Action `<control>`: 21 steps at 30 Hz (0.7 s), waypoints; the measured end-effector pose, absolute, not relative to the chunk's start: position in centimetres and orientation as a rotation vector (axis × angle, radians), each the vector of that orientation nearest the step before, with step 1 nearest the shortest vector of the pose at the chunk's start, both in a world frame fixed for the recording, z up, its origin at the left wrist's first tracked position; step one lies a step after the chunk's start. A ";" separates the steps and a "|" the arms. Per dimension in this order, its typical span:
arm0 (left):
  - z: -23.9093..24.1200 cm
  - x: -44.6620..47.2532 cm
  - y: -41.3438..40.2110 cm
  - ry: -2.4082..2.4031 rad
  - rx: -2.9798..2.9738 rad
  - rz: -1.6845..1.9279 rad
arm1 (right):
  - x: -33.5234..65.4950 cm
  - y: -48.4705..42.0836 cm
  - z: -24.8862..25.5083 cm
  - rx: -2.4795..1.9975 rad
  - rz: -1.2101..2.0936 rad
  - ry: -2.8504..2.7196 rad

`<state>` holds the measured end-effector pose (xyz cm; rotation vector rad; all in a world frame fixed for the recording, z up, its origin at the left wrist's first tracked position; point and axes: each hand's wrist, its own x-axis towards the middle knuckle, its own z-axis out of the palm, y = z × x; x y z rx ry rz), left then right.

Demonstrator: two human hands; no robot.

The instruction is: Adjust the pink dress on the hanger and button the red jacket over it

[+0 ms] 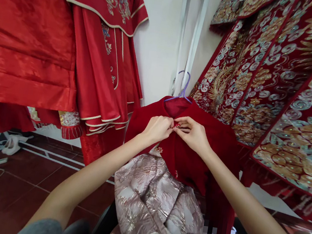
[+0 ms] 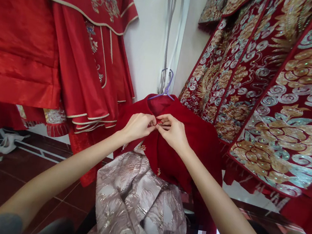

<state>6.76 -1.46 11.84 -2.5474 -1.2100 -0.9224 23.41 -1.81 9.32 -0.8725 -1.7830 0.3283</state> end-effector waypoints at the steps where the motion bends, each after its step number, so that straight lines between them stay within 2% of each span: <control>1: 11.8 6.9 -1.5 -1.204 -2.555 -0.924 | 23.3 -1.7 9.2 -0.879 0.316 -1.793; 6: 10.6 7.6 -1.6 -1.315 -2.562 -1.141 | 22.3 -0.9 8.0 -0.931 0.144 -1.722; 12: 6.9 7.4 -2.1 -1.605 -2.804 -2.022 | 20.0 -3.0 4.1 -0.832 0.394 -1.343; 15: 5.4 6.5 -3.7 -1.790 -2.868 -2.358 | 19.2 -5.5 2.7 -0.911 0.336 -1.301; 21: 4.4 4.2 -5.2 -1.890 -3.112 -2.253 | 19.0 -7.3 1.5 -1.152 0.275 -1.644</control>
